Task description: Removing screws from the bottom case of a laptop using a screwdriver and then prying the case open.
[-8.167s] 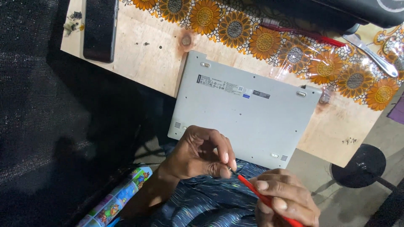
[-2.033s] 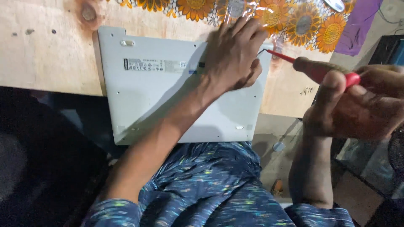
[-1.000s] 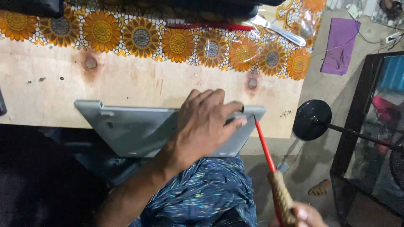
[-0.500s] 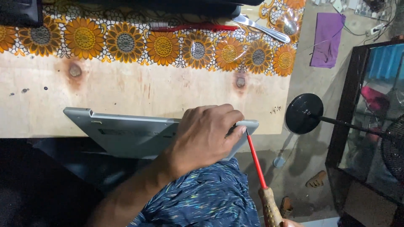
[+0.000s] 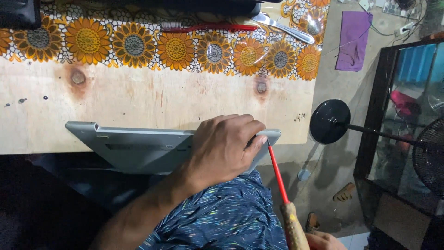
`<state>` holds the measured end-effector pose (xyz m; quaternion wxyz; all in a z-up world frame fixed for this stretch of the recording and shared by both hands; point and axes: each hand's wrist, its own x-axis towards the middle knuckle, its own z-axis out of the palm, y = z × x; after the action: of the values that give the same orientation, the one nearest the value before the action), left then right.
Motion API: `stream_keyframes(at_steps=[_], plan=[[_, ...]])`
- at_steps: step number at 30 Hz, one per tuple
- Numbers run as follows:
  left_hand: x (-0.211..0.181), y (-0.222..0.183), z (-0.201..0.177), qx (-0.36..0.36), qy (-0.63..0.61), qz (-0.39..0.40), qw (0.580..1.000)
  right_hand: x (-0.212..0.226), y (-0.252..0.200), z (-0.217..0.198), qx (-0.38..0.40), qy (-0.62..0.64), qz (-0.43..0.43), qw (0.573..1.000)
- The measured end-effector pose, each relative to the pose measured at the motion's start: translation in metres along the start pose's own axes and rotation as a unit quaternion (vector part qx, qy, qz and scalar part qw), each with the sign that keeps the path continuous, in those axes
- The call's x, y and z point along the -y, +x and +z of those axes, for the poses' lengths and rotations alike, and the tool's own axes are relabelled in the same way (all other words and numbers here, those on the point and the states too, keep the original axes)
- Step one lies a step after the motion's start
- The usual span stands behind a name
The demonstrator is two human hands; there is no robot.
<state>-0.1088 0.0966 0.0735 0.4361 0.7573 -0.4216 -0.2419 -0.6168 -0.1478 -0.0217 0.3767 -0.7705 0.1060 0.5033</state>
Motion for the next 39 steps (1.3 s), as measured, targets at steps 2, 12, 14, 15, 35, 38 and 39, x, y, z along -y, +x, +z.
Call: stream_keyframes(at_steps=[2,12,14,15,35,38,39], plan=[[0.002,-0.003,0.007,-0.024,0.045,0.001,0.999,0.126,0.011,-0.058,0.001,-0.025,0.001,1.0],[0.009,-0.003,0.014,-0.047,0.057,0.008,0.997,0.315,0.018,-0.097,-0.571,-0.192,0.125,0.788],[0.007,-0.004,0.015,-0.054,0.061,0.004,0.997,0.337,0.019,-0.108,-0.597,-0.158,0.084,0.782],[0.005,-0.004,0.015,-0.052,0.053,-0.005,0.997,0.337,0.02,-0.108,-0.625,-0.15,0.072,0.763],[-0.039,-0.038,0.015,-0.116,0.195,0.02,0.974,0.346,0.014,-0.109,-0.625,0.169,0.101,0.755],[-0.037,-0.037,0.013,-0.125,0.198,0.024,0.972,0.35,0.017,-0.112,-0.631,0.073,0.12,0.763],[-0.036,-0.037,0.014,-0.132,0.197,0.024,0.971,0.349,0.017,-0.109,-0.619,0.131,0.145,0.761]])
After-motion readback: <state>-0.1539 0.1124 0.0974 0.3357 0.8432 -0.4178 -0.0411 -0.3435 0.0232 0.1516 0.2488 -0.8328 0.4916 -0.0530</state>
